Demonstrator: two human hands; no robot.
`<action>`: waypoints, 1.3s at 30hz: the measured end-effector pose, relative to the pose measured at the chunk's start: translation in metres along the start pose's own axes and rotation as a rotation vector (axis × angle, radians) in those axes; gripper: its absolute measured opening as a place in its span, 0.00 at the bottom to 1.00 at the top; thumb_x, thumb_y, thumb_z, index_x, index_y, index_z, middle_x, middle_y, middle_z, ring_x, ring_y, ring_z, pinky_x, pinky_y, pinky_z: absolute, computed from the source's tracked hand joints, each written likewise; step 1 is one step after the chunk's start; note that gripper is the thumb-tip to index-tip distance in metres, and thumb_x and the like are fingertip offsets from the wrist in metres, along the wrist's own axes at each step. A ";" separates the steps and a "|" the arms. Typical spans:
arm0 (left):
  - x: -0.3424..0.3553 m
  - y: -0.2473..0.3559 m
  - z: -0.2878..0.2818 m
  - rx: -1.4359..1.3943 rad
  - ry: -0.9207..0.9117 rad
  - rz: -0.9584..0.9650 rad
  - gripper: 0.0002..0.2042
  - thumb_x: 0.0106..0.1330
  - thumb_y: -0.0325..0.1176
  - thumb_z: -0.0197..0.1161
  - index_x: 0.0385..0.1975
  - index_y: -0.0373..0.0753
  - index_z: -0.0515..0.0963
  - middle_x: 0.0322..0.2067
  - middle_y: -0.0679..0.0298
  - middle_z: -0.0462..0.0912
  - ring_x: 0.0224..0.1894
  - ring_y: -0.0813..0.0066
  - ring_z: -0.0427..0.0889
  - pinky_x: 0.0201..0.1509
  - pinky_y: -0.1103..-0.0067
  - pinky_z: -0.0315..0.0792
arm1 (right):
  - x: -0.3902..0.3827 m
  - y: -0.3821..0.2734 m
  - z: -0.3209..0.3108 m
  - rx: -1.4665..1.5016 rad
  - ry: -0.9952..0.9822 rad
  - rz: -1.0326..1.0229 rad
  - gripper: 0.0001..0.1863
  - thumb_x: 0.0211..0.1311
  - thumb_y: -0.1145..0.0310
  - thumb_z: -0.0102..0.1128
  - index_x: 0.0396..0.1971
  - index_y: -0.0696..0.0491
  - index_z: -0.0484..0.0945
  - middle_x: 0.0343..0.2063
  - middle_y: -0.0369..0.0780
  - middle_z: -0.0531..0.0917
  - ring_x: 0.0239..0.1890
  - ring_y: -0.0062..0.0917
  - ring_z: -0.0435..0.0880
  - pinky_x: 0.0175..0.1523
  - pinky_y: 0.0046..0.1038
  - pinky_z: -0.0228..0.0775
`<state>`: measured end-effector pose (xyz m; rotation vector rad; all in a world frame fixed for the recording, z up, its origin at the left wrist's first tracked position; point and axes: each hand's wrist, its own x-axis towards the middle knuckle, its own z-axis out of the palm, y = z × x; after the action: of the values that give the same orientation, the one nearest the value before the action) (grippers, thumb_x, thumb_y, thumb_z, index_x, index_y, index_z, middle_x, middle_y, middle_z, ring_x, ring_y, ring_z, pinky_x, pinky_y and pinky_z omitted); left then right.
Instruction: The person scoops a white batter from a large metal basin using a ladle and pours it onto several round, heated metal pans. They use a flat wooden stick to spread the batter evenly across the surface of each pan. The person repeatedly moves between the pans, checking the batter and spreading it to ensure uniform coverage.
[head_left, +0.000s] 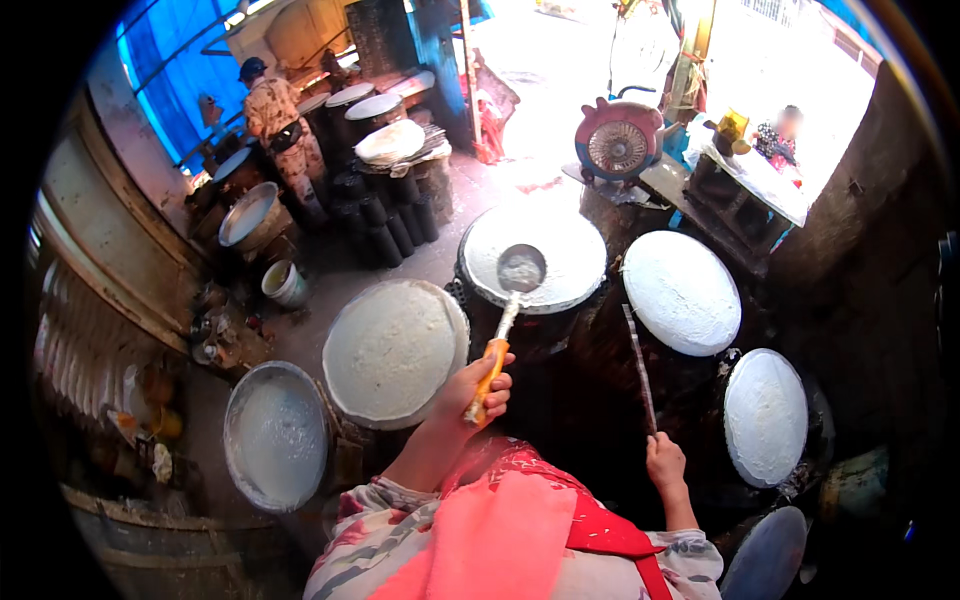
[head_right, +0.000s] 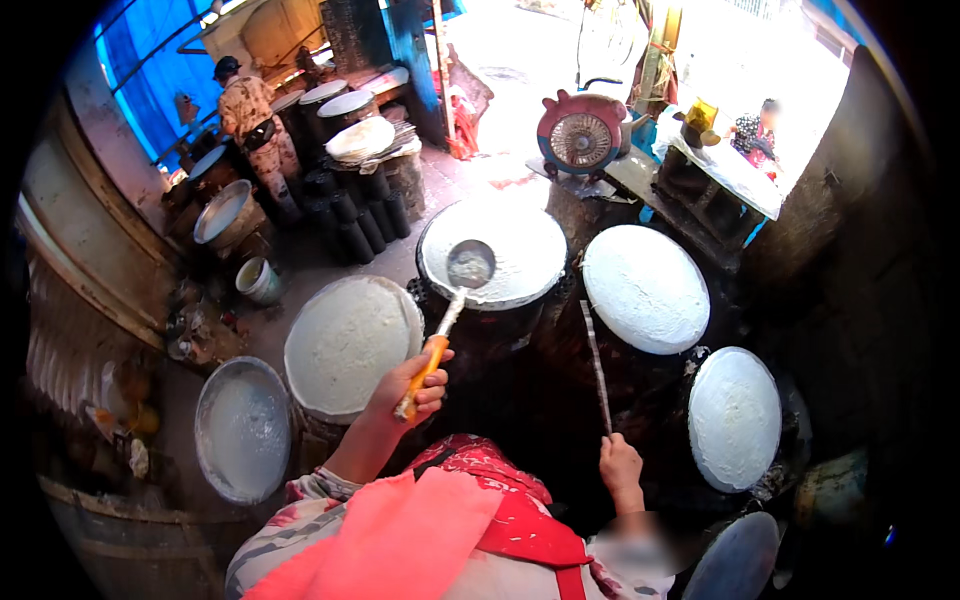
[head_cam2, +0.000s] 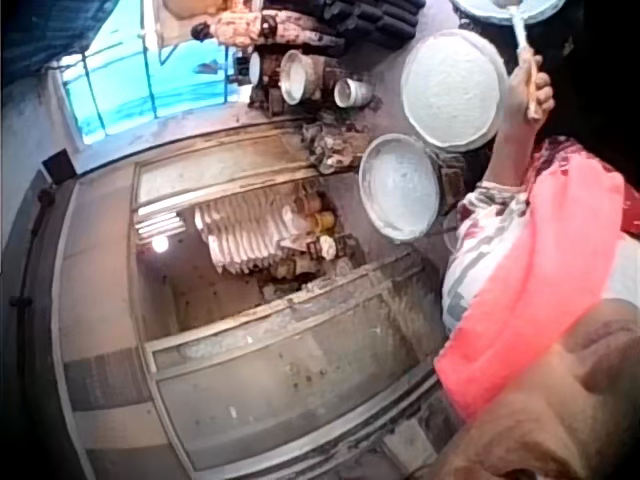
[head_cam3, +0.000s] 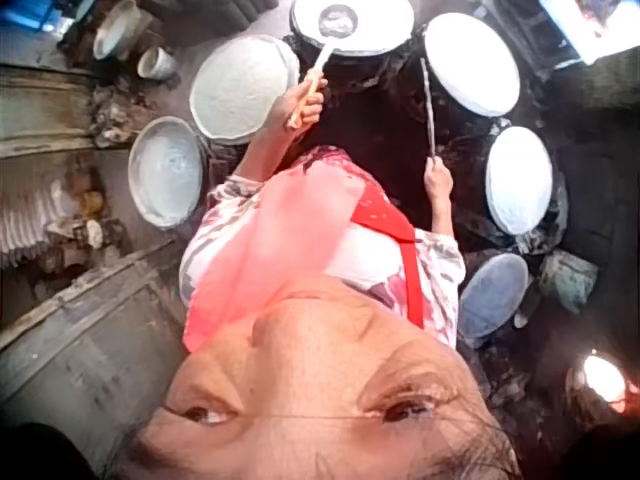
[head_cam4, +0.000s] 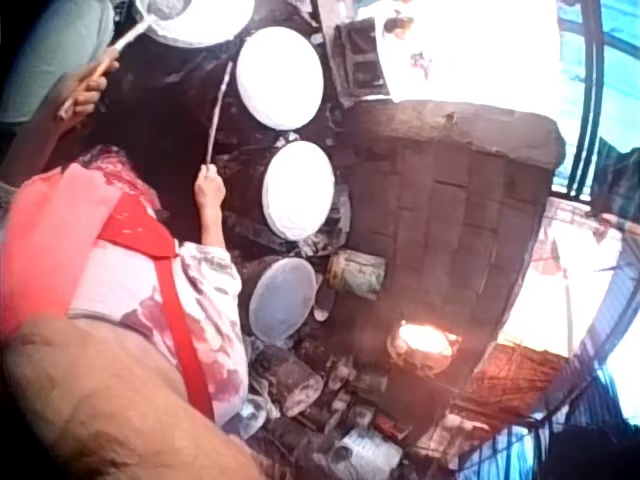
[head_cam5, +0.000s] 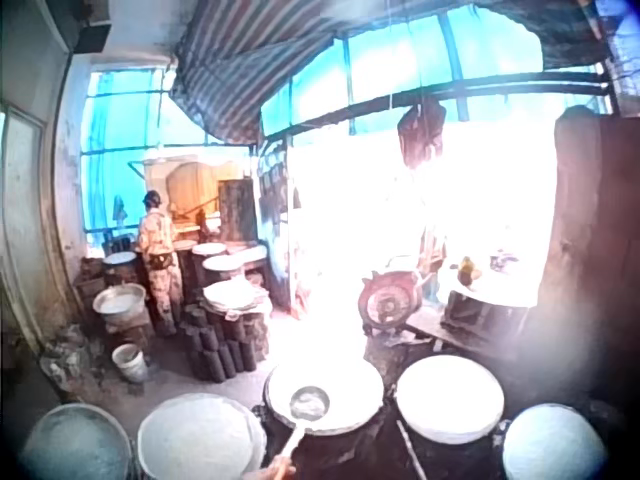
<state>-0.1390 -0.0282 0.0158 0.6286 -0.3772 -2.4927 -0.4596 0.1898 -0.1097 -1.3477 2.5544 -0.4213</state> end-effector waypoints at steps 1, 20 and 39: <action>-0.015 -0.006 -0.006 -0.037 0.004 0.028 0.14 0.71 0.42 0.46 0.49 0.41 0.65 0.21 0.69 0.64 0.14 0.84 0.64 0.15 0.85 0.62 | -0.006 -0.008 0.001 0.051 -0.027 -0.010 0.14 0.64 0.58 0.47 0.29 0.54 0.72 0.23 0.52 0.79 0.30 0.51 0.77 0.34 0.48 0.67; -0.275 -0.068 -0.062 -0.364 0.191 0.625 0.14 0.69 0.30 0.47 0.51 0.30 0.62 0.31 0.62 0.67 0.24 0.81 0.69 0.24 0.85 0.70 | 0.094 -0.350 -0.085 1.052 -0.380 -0.550 0.21 0.66 0.54 0.45 0.28 0.60 0.69 0.12 0.40 0.72 0.13 0.25 0.73 0.21 0.29 0.65; -0.334 -0.025 -0.189 -0.621 0.240 0.710 0.10 0.67 0.29 0.49 0.42 0.28 0.66 0.22 0.65 0.65 0.17 0.83 0.64 0.18 0.86 0.63 | -0.091 -0.277 0.095 0.657 -0.913 -0.384 0.16 0.66 0.57 0.48 0.32 0.56 0.73 0.15 0.35 0.72 0.17 0.19 0.70 0.22 0.26 0.62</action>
<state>0.1956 0.1547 -0.0355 0.4224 0.2361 -1.6896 -0.1662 0.1024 -0.0955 -1.3192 1.2733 -0.4924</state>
